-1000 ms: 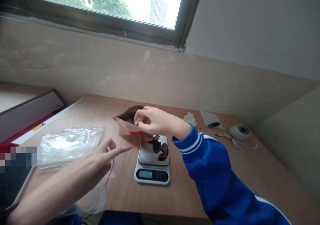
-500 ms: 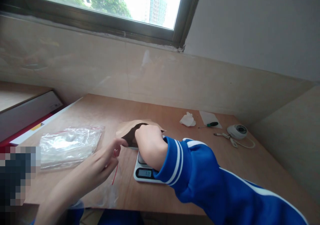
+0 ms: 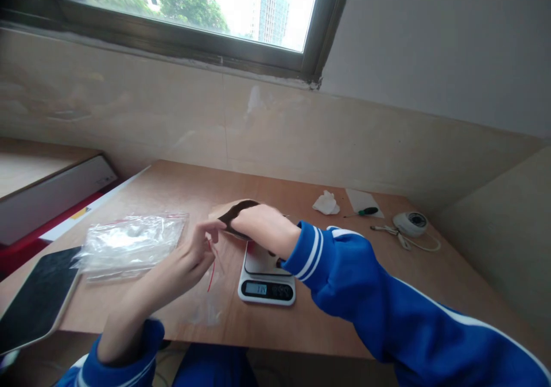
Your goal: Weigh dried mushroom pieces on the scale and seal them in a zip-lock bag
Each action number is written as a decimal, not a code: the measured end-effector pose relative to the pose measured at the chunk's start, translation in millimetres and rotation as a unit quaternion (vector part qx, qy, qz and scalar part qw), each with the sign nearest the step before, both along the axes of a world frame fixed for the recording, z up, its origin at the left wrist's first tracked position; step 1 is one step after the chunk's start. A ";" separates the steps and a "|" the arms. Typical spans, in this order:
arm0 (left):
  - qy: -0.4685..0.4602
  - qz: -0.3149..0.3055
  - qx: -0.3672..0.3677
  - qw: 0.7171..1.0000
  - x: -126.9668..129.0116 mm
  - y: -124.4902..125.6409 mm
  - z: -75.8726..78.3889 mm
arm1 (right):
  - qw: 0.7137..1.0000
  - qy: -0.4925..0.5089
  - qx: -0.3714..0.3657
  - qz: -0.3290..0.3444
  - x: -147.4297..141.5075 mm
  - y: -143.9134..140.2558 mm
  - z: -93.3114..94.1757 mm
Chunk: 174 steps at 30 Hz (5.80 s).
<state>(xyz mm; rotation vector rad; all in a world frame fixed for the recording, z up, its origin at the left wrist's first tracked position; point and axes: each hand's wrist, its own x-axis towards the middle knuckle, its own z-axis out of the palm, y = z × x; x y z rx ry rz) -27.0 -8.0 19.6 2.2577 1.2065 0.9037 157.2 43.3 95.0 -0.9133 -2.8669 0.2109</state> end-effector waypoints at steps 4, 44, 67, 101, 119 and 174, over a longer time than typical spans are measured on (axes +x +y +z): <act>-0.074 -0.020 0.042 0.996 4.2 23.4 -15.3 | 0.998 0.025 -0.018 -0.050 19.2 7.7 14.7; -0.463 0.147 -0.161 0.859 10.2 -102.7 -73.5 | 0.741 0.477 -0.296 -0.367 -24.5 -175.3 -126.1; -0.166 0.274 -0.079 0.944 6.9 -136.0 -63.4 | 0.674 0.536 -0.152 -0.485 -17.6 -187.9 -147.4; -0.152 0.065 0.008 0.986 -6.6 -12.3 -29.6 | 0.840 0.397 -0.092 -0.359 63.4 -90.0 -122.3; 0.151 0.006 0.063 0.987 14.8 35.6 38.8 | 0.892 0.275 -0.005 -0.359 98.3 -48.5 -172.0; -0.108 -0.052 0.287 0.950 11.4 26.0 -39.8 | 0.983 -0.062 0.037 -0.167 -4.8 -21.6 1.7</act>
